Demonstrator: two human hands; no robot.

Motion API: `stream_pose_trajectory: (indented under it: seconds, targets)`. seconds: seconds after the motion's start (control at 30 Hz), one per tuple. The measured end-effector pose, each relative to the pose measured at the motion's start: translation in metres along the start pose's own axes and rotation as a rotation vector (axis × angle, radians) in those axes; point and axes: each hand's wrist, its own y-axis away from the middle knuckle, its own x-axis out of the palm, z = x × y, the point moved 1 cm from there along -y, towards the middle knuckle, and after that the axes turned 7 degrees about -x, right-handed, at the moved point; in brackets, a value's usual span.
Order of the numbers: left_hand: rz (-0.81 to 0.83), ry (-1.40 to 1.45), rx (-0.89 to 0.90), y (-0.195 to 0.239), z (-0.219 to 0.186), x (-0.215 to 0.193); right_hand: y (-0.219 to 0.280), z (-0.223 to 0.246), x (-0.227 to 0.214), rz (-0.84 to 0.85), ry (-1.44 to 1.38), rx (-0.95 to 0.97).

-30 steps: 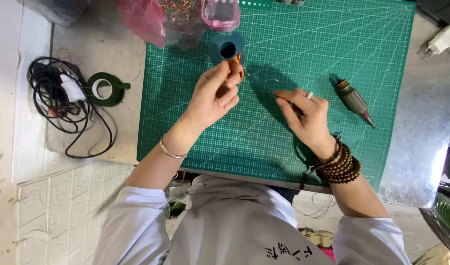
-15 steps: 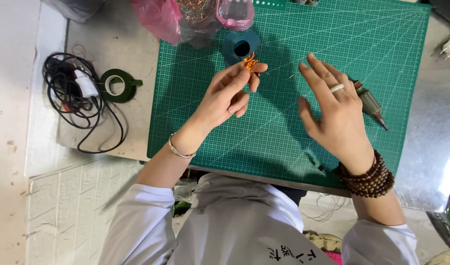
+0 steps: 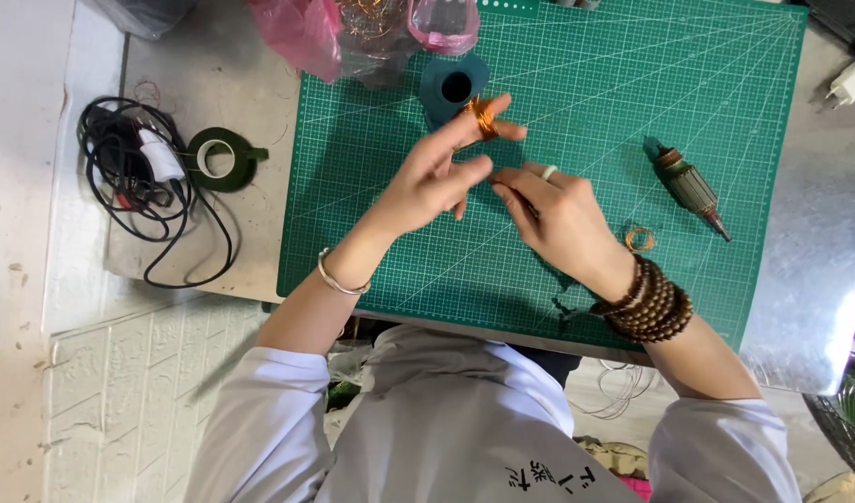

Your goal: Winding thin copper wire around a small metal component to create a coil on a workbench

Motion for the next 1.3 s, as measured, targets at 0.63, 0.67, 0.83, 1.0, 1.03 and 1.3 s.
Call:
stream_pose_trajectory:
  seconds: [0.63, 0.67, 0.83, 1.0, 1.03, 1.3]
  targets:
    - [0.151, 0.526, 0.027, -0.003, 0.015, -0.012, -0.004, -0.036, -0.011, -0.077, -0.180, -0.080]
    - [0.099, 0.433, 0.042, -0.003, 0.015, -0.014, -0.004, -0.029, -0.006, -0.044, -0.173, -0.083]
    - [-0.075, -0.199, 0.039, 0.001, -0.002, 0.009, -0.014, 0.001, -0.023, 0.018, -0.080, -0.100]
    - [-0.040, -0.766, 0.105, -0.002, 0.004, 0.010, -0.019, -0.001, -0.051, 0.039, 0.187, -0.235]
    - [-0.040, -0.767, 0.106, -0.001, 0.003, 0.011, -0.020, -0.001, -0.052, 0.038, 0.188, -0.236]
    - [0.071, -0.031, -0.107, 0.002, 0.000, 0.006, -0.016, -0.018, -0.031, -0.039, -0.106, -0.120]
